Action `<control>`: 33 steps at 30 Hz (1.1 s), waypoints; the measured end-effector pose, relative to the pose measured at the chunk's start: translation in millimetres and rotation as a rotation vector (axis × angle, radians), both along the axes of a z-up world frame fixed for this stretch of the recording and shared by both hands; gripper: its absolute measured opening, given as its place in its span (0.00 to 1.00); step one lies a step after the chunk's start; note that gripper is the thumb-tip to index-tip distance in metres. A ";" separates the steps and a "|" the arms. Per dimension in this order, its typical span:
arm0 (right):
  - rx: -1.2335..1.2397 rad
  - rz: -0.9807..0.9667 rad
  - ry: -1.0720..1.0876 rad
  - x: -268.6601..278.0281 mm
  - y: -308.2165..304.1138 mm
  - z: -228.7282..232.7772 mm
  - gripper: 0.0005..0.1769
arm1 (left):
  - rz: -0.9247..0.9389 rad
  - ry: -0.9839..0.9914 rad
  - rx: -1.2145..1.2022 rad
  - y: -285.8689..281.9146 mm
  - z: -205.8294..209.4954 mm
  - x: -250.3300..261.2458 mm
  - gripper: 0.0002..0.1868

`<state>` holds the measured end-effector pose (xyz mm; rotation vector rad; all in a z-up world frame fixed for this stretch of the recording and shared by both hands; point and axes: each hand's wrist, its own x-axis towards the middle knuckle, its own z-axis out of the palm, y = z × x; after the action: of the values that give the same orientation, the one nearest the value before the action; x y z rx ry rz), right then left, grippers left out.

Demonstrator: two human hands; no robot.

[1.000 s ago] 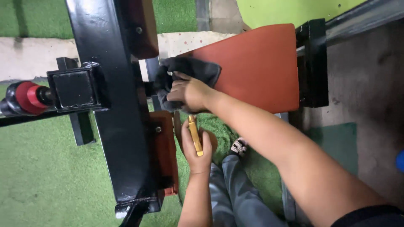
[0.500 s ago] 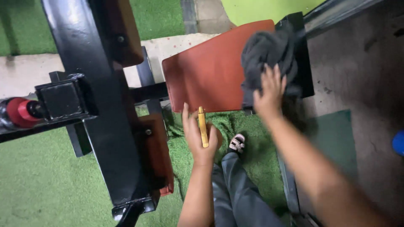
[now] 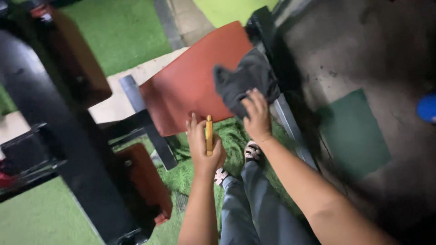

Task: Spraying cleaning solution and wiping down various components of a weight training machine.

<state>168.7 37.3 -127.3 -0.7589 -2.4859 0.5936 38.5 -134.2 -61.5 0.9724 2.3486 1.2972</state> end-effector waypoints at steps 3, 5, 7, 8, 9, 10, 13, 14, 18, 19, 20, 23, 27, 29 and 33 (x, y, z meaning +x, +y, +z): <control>-0.093 -0.311 0.047 40.9 18.4 -30.7 0.27 | -0.059 -0.041 0.018 7.2 -12.9 16.2 0.28; -0.163 -0.523 0.069 59.7 22.3 -50.8 0.26 | -0.075 -0.054 0.051 12.3 -21.4 22.4 0.28; -0.131 -0.487 0.192 72.1 22.7 -59.0 0.33 | -0.117 0.083 0.060 16.3 -28.7 27.5 0.26; -0.136 -0.484 0.191 76.0 17.4 -58.7 0.33 | -0.114 0.083 0.055 16.2 -28.5 30.0 0.26; -0.251 -0.526 0.203 79.7 12.4 -58.3 0.36 | -0.084 0.053 -0.021 16.2 -28.3 32.3 0.26; -0.367 -0.563 0.221 80.2 10.4 -58.6 0.40 | -0.050 0.028 -0.095 18.3 -28.1 32.7 0.26; -0.848 -0.736 0.293 90.5 24.9 -32.8 0.34 | 0.001 0.044 -0.189 34.8 -8.2 40.6 0.27; -0.853 -0.733 0.293 107.8 36.2 -42.3 0.34 | 0.004 0.047 -0.193 45.4 -7.2 47.3 0.27; -1.745 -0.953 0.619 207.3 71.7 -77.0 0.27 | -0.030 0.057 -0.168 95.2 -4.2 90.8 0.28; -2.024 -0.883 0.521 236.6 80.4 -84.3 0.25 | -0.061 0.055 -0.119 110.0 -3.7 103.5 0.29; -2.025 -0.873 0.526 251.8 94.1 -88.6 0.25 | -0.059 0.063 -0.115 123.1 -5.5 112.1 0.29; -1.861 -0.943 0.471 282.0 135.0 -103.4 0.24 | -0.114 0.031 -0.091 159.3 -17.0 132.2 0.30; -2.015 -0.614 1.059 223.2 168.6 -91.3 0.21 | -0.066 0.161 -0.261 178.6 -41.6 150.5 0.32; -2.085 -0.504 1.134 155.1 170.6 -72.2 0.23 | -0.052 0.208 -0.278 191.0 -46.8 155.4 0.32; -1.743 -0.664 1.181 81.0 159.0 -76.0 0.26 | 0.068 0.288 -0.430 203.5 -60.9 167.0 0.21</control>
<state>249.7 196.3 -203.3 -1.0890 -0.1733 2.0351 205.4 69.3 -122.5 0.9935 2.7360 0.6535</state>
